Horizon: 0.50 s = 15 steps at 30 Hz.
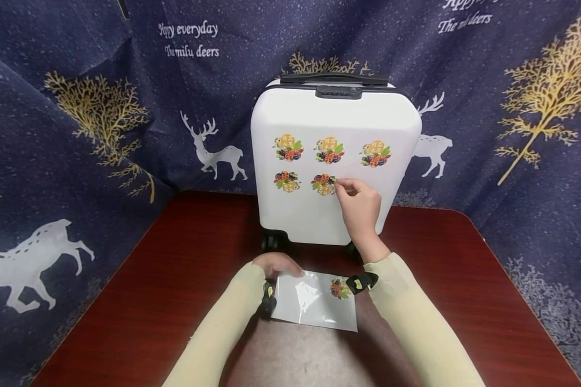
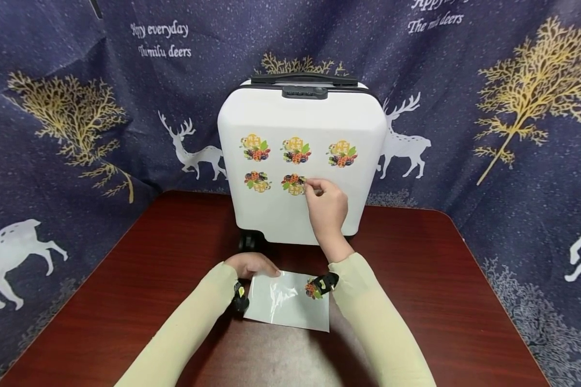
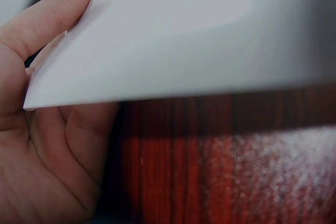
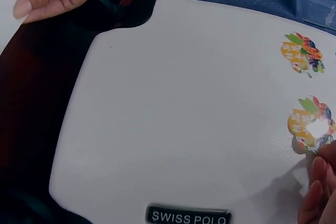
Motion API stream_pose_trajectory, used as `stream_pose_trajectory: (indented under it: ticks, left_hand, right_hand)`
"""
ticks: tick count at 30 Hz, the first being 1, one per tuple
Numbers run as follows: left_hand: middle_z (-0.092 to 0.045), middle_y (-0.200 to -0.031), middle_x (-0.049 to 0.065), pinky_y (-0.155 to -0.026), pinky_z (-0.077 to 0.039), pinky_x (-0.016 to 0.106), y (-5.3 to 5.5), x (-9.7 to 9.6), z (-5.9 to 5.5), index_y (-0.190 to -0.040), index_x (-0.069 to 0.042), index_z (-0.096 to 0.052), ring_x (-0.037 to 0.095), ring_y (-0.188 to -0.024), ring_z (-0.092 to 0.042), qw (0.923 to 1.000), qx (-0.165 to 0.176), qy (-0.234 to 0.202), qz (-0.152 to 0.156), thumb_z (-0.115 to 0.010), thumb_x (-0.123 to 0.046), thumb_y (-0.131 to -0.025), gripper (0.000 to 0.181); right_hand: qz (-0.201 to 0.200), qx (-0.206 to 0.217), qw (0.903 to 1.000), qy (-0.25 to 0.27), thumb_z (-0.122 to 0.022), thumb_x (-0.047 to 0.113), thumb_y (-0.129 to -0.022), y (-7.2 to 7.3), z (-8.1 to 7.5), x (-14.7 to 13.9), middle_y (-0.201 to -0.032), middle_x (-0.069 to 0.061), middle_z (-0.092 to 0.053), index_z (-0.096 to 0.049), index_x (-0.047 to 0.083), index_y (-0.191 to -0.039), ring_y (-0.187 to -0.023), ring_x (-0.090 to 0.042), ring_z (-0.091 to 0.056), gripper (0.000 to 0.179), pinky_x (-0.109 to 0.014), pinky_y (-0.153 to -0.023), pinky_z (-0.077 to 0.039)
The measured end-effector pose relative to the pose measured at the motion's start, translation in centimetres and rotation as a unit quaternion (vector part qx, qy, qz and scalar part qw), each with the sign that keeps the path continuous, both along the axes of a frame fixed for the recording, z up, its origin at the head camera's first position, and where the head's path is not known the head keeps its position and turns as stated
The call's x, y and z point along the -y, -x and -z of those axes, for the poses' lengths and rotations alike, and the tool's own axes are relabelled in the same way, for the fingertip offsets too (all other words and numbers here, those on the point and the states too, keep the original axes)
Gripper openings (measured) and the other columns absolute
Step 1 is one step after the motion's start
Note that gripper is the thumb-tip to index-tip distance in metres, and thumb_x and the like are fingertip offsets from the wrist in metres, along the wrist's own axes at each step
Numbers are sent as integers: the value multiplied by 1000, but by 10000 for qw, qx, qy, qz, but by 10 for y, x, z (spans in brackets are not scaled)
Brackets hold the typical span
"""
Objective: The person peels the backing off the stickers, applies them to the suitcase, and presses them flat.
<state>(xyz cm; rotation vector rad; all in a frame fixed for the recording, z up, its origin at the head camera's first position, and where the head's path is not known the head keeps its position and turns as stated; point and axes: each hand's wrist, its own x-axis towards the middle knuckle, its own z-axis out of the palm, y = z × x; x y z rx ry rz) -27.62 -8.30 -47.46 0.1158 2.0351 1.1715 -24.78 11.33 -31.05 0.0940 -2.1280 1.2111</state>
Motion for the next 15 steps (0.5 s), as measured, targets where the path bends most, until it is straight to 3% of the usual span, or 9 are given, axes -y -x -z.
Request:
stream_pose_trajectory:
  ticks: [7,15]
  left_hand:
    - [-72,-125,16,-93,-60,33,0,0,0,-127,2,-69,18,-97,-69,9999,72,-97,-38,-69,-14,-93,38]
    - [-72,-125,15,-94,-59,33,0,1,2,-127,2,-69,17,-99,-68,10000,22,-70,6,-68,-13,-93,37]
  right_hand:
    - [155,-360,9971,-659,-68,12,-93,1,2,0,-94,-18,-79,-79,0,-99,-76,-31,-71,18,-38,-66,-52]
    - [141,-250,9973,-674,-67,12,-94,1,1,-1,-92,-17,-79,-79,1,-100,-75,-31,-71,18,-33,-64,-50]
